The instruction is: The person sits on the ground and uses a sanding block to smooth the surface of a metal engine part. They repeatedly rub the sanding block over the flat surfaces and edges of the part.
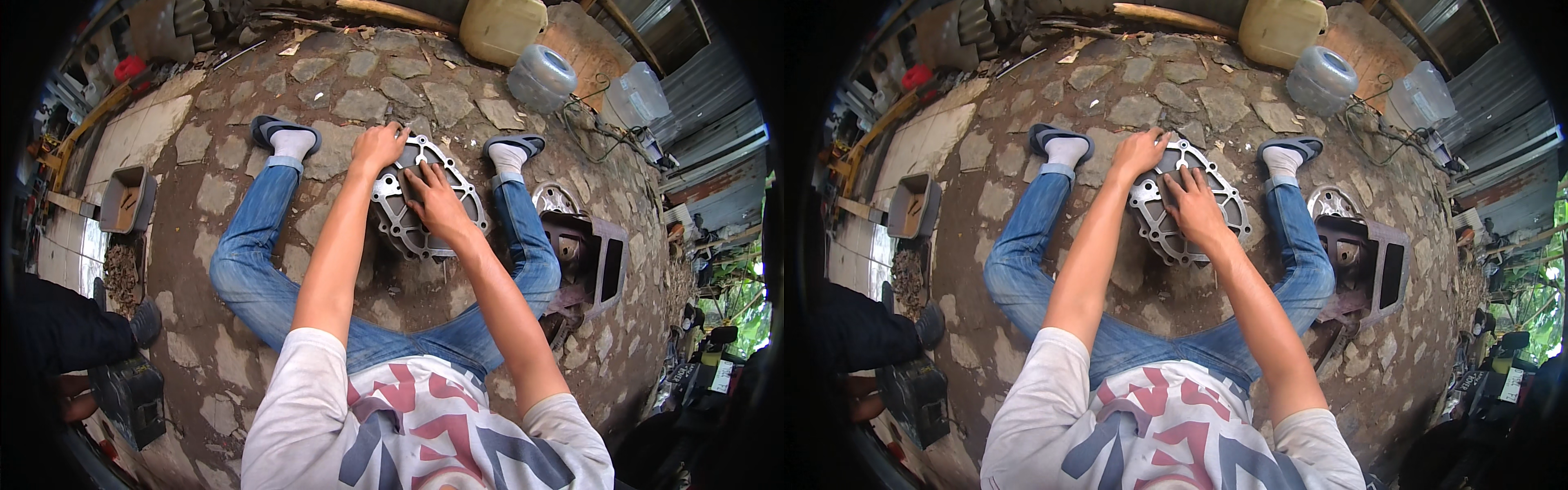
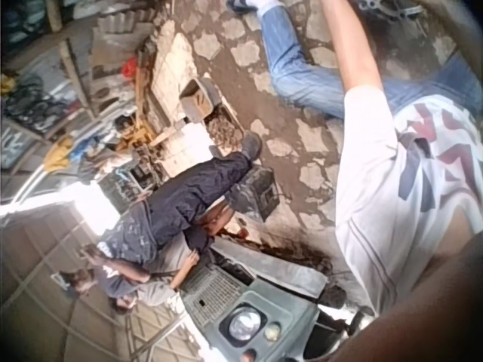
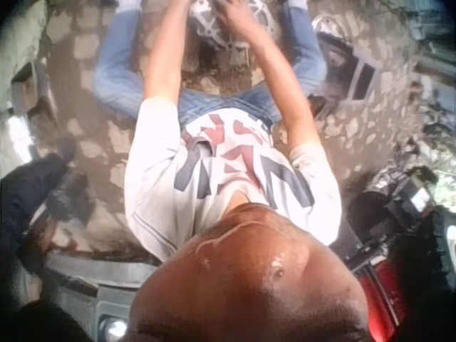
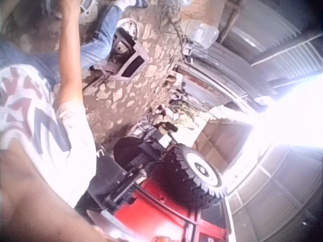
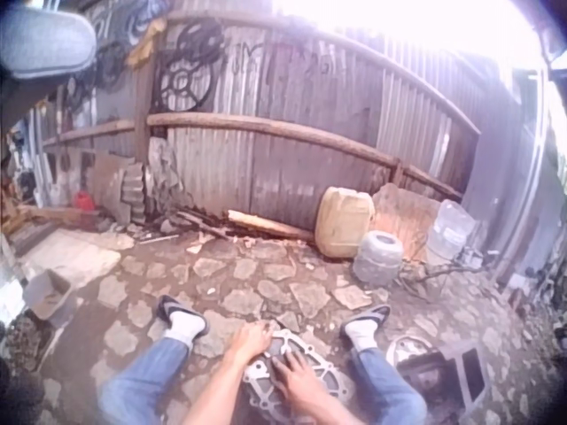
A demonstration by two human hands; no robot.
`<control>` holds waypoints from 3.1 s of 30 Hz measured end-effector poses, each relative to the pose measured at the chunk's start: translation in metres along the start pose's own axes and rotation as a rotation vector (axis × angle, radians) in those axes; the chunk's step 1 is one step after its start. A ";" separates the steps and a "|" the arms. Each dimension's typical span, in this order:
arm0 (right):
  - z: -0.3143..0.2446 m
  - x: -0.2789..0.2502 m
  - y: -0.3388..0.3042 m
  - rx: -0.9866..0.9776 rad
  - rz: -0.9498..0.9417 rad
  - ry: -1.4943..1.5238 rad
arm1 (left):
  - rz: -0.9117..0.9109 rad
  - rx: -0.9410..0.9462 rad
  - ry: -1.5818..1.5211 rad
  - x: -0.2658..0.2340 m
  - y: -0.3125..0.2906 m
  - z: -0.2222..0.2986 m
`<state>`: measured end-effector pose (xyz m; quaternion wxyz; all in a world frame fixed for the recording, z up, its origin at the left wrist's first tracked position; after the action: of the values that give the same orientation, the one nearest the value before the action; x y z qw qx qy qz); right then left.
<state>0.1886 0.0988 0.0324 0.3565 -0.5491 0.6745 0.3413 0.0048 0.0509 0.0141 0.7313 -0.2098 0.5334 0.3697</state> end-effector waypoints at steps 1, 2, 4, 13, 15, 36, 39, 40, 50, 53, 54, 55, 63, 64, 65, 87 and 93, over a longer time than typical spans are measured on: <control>0.000 -0.001 0.001 0.009 -0.003 0.012 | -0.008 -0.001 -0.001 0.000 0.000 0.001; -0.001 -0.001 0.003 0.013 -0.019 0.002 | -0.013 -0.007 0.004 0.000 0.000 0.001; -0.002 -0.001 0.006 0.021 -0.050 -0.019 | -0.022 -0.019 0.013 0.000 0.000 0.000; -0.001 0.000 0.004 0.008 -0.038 -0.036 | -0.019 -0.024 -0.003 0.000 0.001 -0.002; 0.001 0.000 0.003 0.005 -0.036 -0.047 | -0.024 -0.018 0.002 0.000 0.001 -0.001; -0.004 -0.013 -0.002 -0.010 0.044 -0.017 | 0.011 0.005 0.000 0.002 0.001 -0.002; -0.006 -0.008 -0.005 0.002 0.087 -0.061 | 0.018 0.005 -0.013 0.002 0.002 -0.001; -0.005 -0.005 -0.005 -0.005 0.107 -0.076 | 0.023 0.006 -0.019 0.002 0.002 -0.001; 0.002 0.011 -0.008 -0.033 0.205 -0.087 | -0.049 -0.017 0.010 -0.001 -0.001 0.003; -0.001 0.014 -0.013 0.004 0.223 -0.135 | -0.037 -0.010 0.019 -0.002 0.000 0.002; -0.004 0.014 -0.015 0.007 0.241 -0.130 | -0.038 -0.014 0.023 -0.002 -0.001 0.000; -0.007 0.014 -0.016 0.010 0.259 -0.123 | -0.039 -0.018 0.027 -0.001 -0.001 -0.002; 0.007 0.023 -0.024 0.074 0.242 -0.106 | -0.060 -0.025 0.012 -0.005 -0.001 0.003; 0.010 0.021 -0.021 0.111 0.277 -0.082 | -0.057 -0.028 0.007 -0.006 -0.001 0.002; 0.006 0.019 -0.019 0.123 0.296 -0.070 | -0.055 -0.028 0.005 -0.005 -0.002 0.002; -0.003 0.023 -0.016 -0.012 0.247 -0.200 | -0.047 -0.035 -0.002 -0.002 0.000 0.004; -0.014 0.009 -0.008 -0.055 0.343 -0.114 | 0.007 -0.016 -0.005 -0.003 0.000 -0.003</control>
<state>0.1941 0.0807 0.0310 0.3156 -0.4155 0.7271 0.4462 0.0024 0.0483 0.0158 0.7295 -0.2127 0.5295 0.3772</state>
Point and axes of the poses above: each hand's wrist, its own y-axis towards the middle knuckle, its own x-axis out of the palm, z = x × y, the point moved 5 cm from there along y, towards the middle knuckle, and after that the axes turned 11 degrees about y, right-handed, at the moved point
